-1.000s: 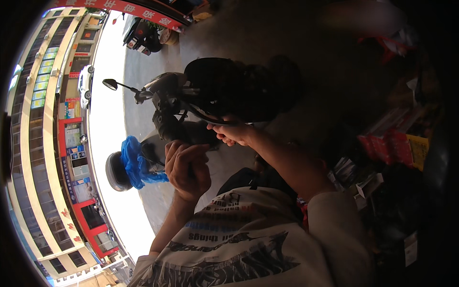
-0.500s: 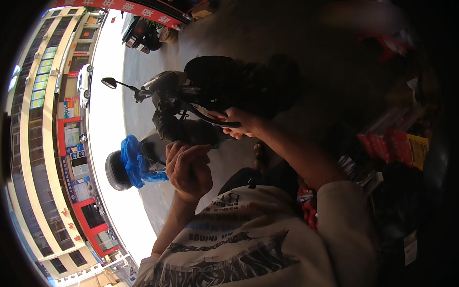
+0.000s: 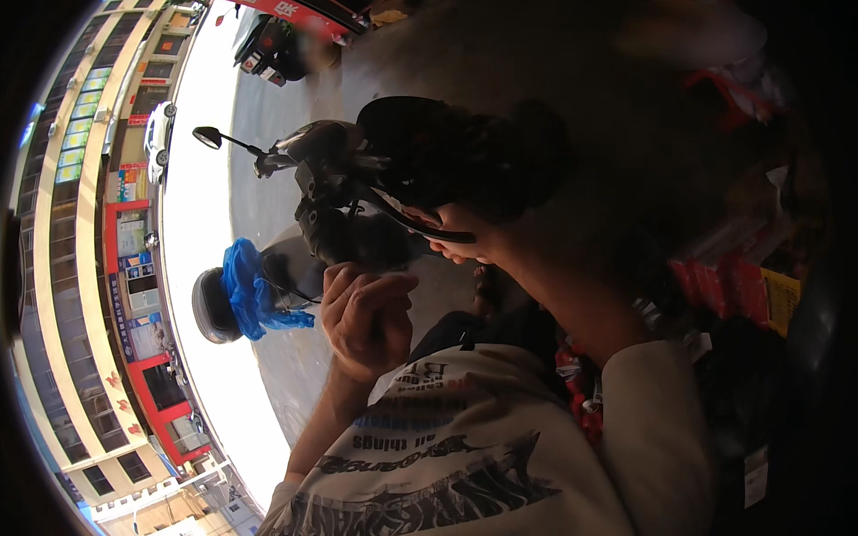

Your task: The person works on a scooter in a workshop, using a screwdriver to adjust components under the front panel and handlebar area. They repeatedly reach into the compartment, manipulate internal parts, and test the handlebar controls throughout the session.

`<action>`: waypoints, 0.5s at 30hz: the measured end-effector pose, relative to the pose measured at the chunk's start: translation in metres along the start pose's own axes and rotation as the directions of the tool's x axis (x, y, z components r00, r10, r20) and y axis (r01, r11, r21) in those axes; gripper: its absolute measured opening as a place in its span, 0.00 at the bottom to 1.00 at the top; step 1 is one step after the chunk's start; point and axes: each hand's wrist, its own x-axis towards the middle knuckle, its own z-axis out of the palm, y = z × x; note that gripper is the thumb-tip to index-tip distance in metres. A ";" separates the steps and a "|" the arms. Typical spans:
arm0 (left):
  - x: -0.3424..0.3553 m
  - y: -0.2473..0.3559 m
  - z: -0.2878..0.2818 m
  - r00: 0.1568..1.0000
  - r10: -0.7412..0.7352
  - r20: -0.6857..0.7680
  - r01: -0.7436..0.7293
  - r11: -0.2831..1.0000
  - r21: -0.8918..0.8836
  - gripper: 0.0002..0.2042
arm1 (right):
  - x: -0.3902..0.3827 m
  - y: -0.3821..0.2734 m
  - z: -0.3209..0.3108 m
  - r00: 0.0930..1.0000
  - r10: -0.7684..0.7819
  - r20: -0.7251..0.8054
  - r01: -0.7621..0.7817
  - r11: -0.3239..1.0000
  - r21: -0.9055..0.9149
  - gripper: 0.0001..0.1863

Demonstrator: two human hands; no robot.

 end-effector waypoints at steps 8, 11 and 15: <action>-0.073 -0.059 -0.026 0.449 -0.768 -0.457 0.591 0.639 -0.492 0.12 | 0.011 0.036 0.035 0.997 -0.066 0.032 0.054 0.953 0.299 0.14; -0.097 -0.132 -0.007 0.400 -0.904 -0.152 0.704 0.409 -0.581 0.14 | 0.009 0.033 0.041 0.994 -0.104 -0.015 0.104 0.955 0.278 0.14; -0.104 -0.213 0.027 0.681 -0.732 0.005 0.649 0.601 -0.466 0.15 | 0.010 0.032 0.036 0.986 -0.156 -0.063 0.166 0.961 0.221 0.13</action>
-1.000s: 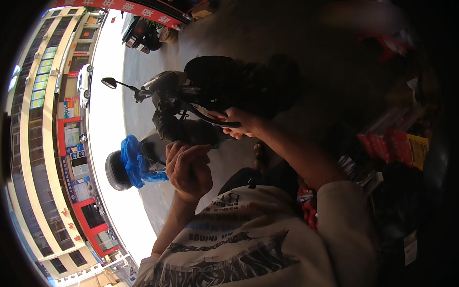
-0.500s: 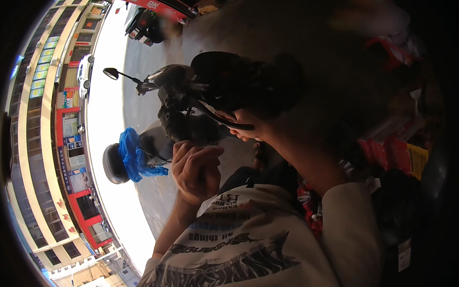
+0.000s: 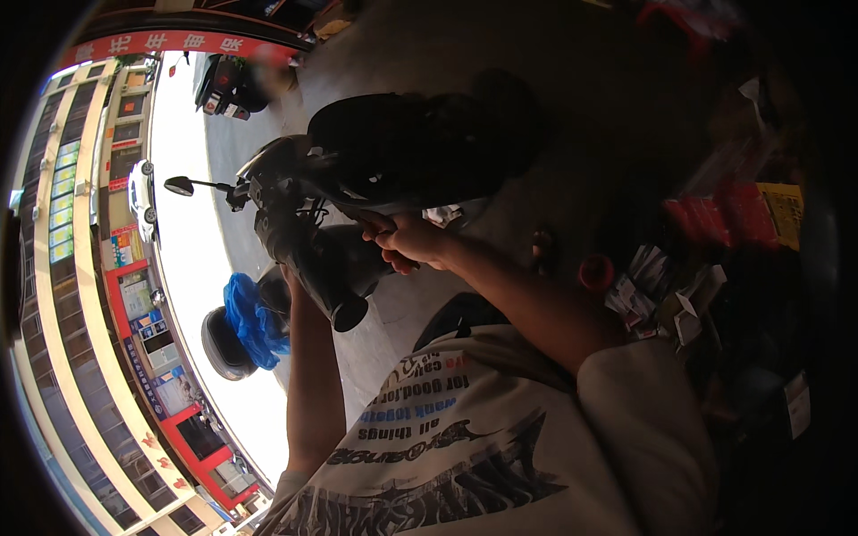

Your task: The person works on a scooter in a workshop, using a screwdriver to adjust components under the front panel and handlebar area. They repeatedly reach into the compartment, manipulate internal parts, and test the handlebar controls throughout the session.

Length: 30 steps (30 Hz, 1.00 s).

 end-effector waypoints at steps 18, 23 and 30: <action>0.047 -0.061 0.014 0.854 -0.234 0.465 0.519 0.462 -0.719 0.12 | 0.002 0.004 -0.008 1.000 0.006 -0.011 -0.007 0.997 -0.083 0.13; 0.040 -0.043 0.025 0.905 -0.316 0.285 0.425 0.633 -0.647 0.13 | 0.000 0.005 -0.015 1.000 0.016 0.016 -0.015 0.995 -0.100 0.18; 0.030 -0.009 0.038 0.889 -0.428 0.162 0.438 0.692 -0.574 0.15 | 0.004 0.003 -0.014 0.999 0.015 0.034 -0.012 0.995 -0.098 0.17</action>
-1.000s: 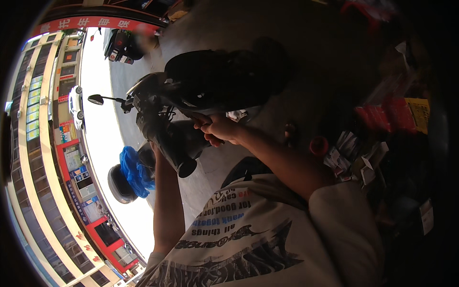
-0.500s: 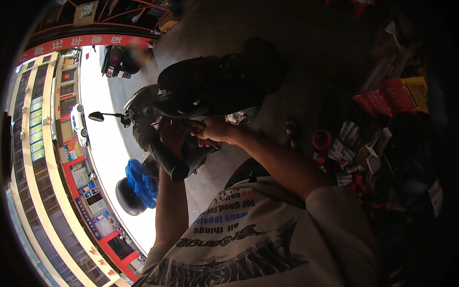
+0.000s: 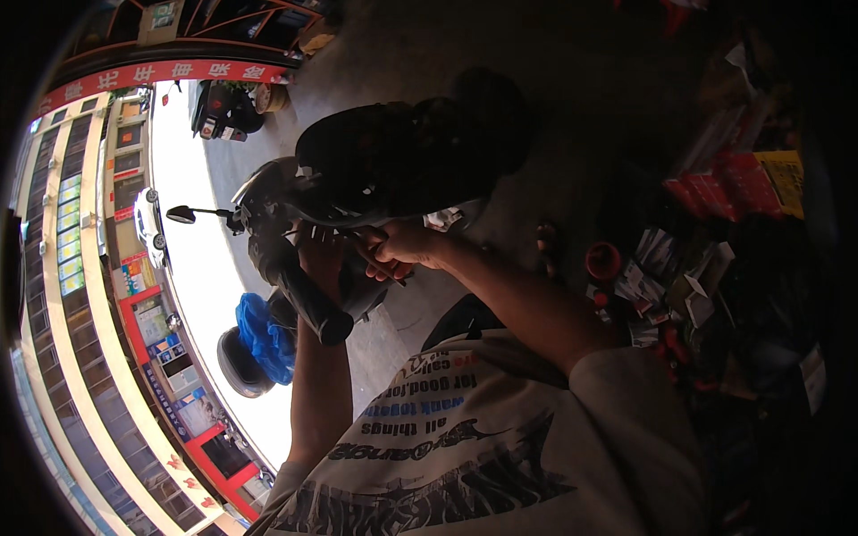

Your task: The person works on a scooter in a workshop, using a screwdriver to adjust components under the front panel and handlebar area. They repeatedly reach into the compartment, manipulate internal parts, and test the handlebar controls throughout the session.

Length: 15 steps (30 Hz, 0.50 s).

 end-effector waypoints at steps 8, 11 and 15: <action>-0.002 0.002 0.007 1.000 0.024 -0.012 -0.024 0.999 0.027 0.10 | 0.006 0.004 -0.001 0.999 -0.045 0.018 0.045 0.999 0.008 0.11; -0.003 0.000 -0.001 0.992 0.102 0.077 -0.110 0.988 0.107 0.12 | 0.004 -0.003 0.003 0.993 -0.119 0.027 0.118 0.992 0.042 0.13; 0.009 -0.008 -0.023 0.951 0.155 0.269 -0.220 0.948 0.230 0.19 | 0.006 -0.008 -0.006 0.995 0.077 0.064 -0.083 0.992 0.097 0.19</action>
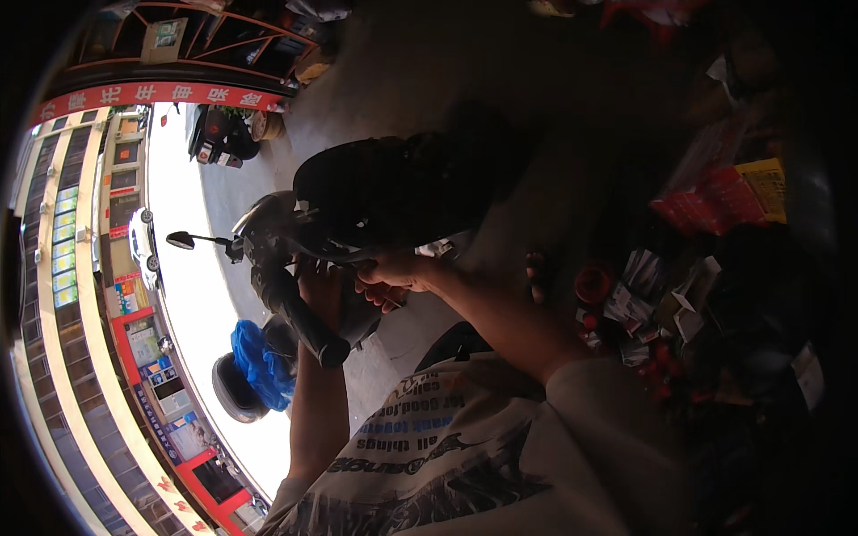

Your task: The person works on a scooter in a workshop, using a screwdriver to adjust components under the front panel and handlebar area. They repeatedly reach into the compartment, manipulate internal parts, and test the handlebar controls throughout the session.

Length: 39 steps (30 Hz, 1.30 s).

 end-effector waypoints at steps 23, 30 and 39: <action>-0.003 -0.023 0.019 0.970 -0.134 -0.202 0.001 0.836 -0.549 0.25 | -0.014 -0.022 0.012 0.995 0.100 0.022 -0.100 0.994 0.032 0.13; 0.002 -0.025 0.020 0.969 -0.147 -0.198 0.000 0.802 -0.597 0.25 | -0.014 -0.050 -0.006 0.985 0.159 -0.069 -0.172 0.937 -0.304 0.16; 0.001 -0.029 0.035 0.961 -0.122 -0.247 -0.042 0.823 -0.567 0.20 | -0.009 0.002 0.029 0.996 0.063 0.062 -0.079 0.949 0.306 0.10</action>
